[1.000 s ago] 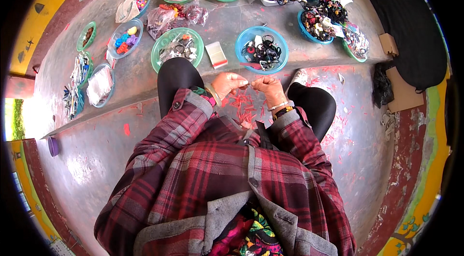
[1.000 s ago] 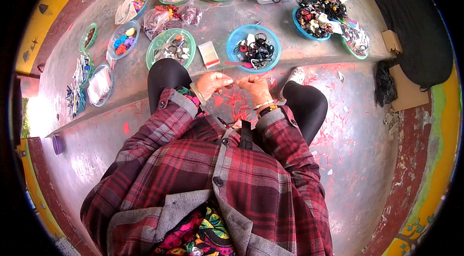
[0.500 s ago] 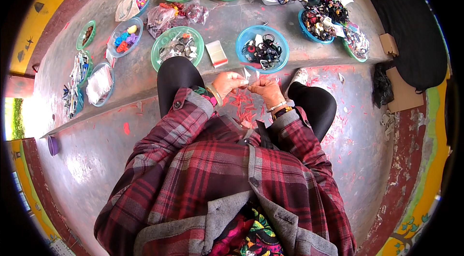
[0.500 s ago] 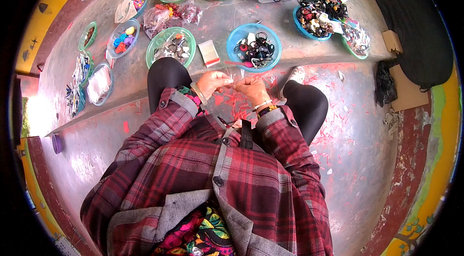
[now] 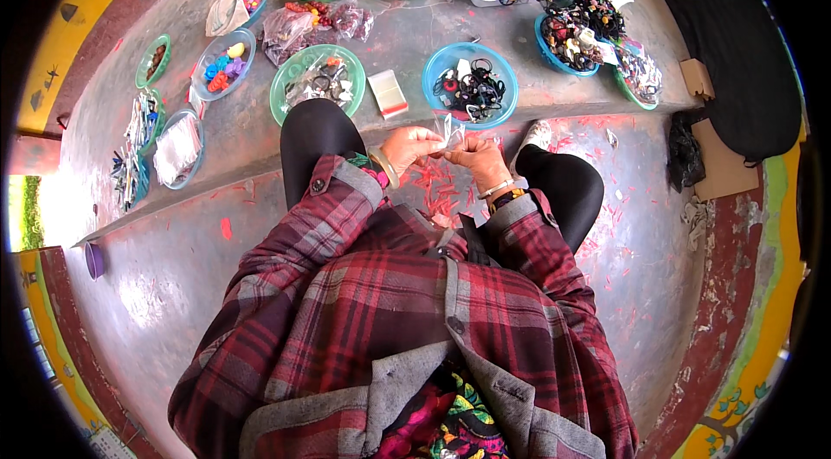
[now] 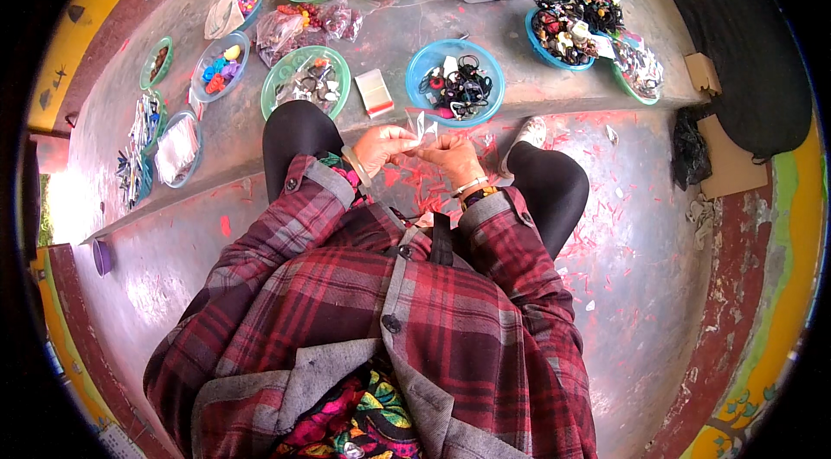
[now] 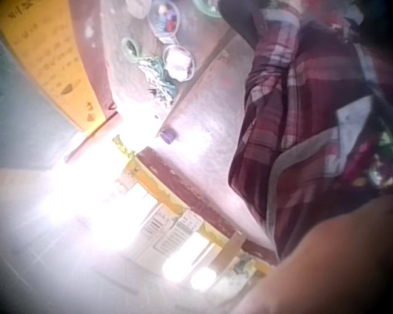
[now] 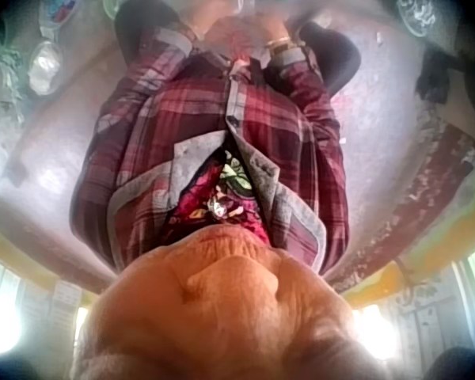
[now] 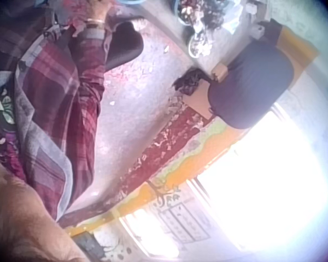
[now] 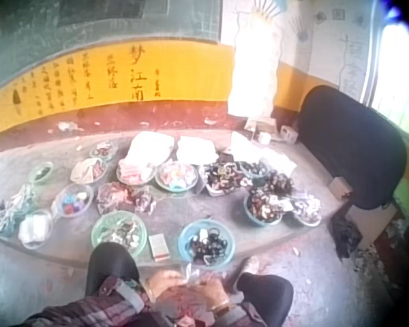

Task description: The person sits on the floor and assembles keychains by hand. They pick up small metal rings and plastic charms from bowls, link the components together, and place the finished keychains into a blue bowl.

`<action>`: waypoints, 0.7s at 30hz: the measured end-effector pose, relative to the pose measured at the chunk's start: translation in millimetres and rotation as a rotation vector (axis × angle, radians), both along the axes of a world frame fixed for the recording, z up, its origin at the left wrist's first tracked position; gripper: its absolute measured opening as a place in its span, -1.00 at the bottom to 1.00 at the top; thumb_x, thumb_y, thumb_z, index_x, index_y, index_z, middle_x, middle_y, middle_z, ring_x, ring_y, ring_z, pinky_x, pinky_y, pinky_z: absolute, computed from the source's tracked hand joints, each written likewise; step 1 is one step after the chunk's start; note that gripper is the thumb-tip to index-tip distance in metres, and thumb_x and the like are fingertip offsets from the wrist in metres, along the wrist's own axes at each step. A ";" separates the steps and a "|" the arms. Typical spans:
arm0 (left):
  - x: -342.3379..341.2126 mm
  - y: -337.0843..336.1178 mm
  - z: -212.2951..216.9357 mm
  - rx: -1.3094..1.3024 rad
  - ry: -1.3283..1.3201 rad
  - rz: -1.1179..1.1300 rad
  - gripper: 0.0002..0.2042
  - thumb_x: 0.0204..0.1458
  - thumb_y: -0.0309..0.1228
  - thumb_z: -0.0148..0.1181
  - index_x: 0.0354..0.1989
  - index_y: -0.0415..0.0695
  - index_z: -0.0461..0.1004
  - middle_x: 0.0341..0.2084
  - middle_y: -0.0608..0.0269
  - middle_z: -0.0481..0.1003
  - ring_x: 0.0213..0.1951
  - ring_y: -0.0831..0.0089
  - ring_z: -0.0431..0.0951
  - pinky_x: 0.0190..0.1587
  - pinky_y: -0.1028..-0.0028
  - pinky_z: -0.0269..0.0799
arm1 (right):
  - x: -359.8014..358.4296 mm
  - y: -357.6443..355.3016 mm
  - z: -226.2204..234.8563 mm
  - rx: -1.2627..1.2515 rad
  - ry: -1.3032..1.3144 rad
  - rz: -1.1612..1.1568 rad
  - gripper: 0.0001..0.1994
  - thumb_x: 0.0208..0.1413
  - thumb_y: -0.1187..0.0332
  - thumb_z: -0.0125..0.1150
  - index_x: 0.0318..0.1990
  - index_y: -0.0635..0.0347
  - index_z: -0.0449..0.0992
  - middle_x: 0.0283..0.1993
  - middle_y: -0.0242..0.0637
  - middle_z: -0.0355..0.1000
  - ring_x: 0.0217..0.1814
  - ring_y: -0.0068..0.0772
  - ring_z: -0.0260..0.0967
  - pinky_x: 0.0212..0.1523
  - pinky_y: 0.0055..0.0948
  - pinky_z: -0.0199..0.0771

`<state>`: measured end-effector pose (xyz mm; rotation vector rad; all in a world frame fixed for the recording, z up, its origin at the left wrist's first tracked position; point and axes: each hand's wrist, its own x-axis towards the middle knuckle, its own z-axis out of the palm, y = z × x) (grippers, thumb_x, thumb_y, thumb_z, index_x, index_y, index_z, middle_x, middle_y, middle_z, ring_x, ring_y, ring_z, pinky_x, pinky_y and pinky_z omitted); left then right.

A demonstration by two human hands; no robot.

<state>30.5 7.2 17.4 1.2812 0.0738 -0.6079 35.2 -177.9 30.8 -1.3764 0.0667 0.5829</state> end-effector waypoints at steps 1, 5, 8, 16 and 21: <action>0.0 -0.1 -0.7 -0.013 0.009 0.005 -0.78 -0.06 -0.34 0.11 -0.29 -0.21 0.42 -0.43 0.32 0.46 -0.39 0.59 0.44 -0.45 0.66 0.29 | -0.2 -0.4 0.1 0.002 0.008 -0.006 -0.94 -0.19 0.56 0.20 -0.57 0.25 0.44 -0.55 -0.40 0.38 -0.49 -0.63 0.28 -0.37 -0.64 0.27; -0.8 -0.3 -0.3 -0.033 0.032 0.027 -0.79 -0.06 -0.34 0.12 -0.31 -0.20 0.43 -0.44 0.31 0.47 -0.40 0.59 0.44 -0.47 0.68 0.26 | 0.6 -1.9 -5.6 0.015 0.008 -0.007 -0.95 -0.17 0.55 0.19 -0.56 0.26 0.44 -0.54 -0.40 0.39 -0.48 -0.64 0.27 -0.37 -0.64 0.25; -0.7 1.0 -0.5 0.012 0.002 0.032 -0.80 -0.08 -0.34 0.13 -0.34 -0.21 0.44 -0.47 0.30 0.47 -0.43 0.61 0.43 -0.49 0.68 0.24 | 1.1 -2.7 -4.9 0.003 0.009 0.012 -0.96 -0.16 0.53 0.18 -0.54 0.26 0.45 -0.53 -0.42 0.39 -0.49 -0.65 0.25 -0.38 -0.65 0.24; 1.1 0.7 0.5 0.177 -0.118 0.057 -0.83 -0.14 -0.33 0.19 -0.48 -0.19 0.45 -0.62 0.37 0.43 -0.58 0.69 0.35 -0.60 0.69 0.17 | -0.8 -0.3 -1.9 -0.030 -0.039 0.027 -0.93 -0.15 0.49 0.20 -0.46 0.27 0.47 -0.48 -0.42 0.40 -0.47 -0.67 0.25 -0.37 -0.66 0.23; -0.1 -3.5 10.0 0.237 -0.145 0.098 -0.87 -0.19 -0.43 0.21 -0.55 -0.22 0.43 -0.63 0.37 0.43 -0.57 0.67 0.32 -0.53 0.60 0.21 | -1.2 0.3 -3.2 -0.069 -0.028 0.047 -0.90 -0.14 0.46 0.21 -0.43 0.26 0.48 -0.48 -0.40 0.42 -0.47 -0.66 0.27 -0.39 -0.67 0.23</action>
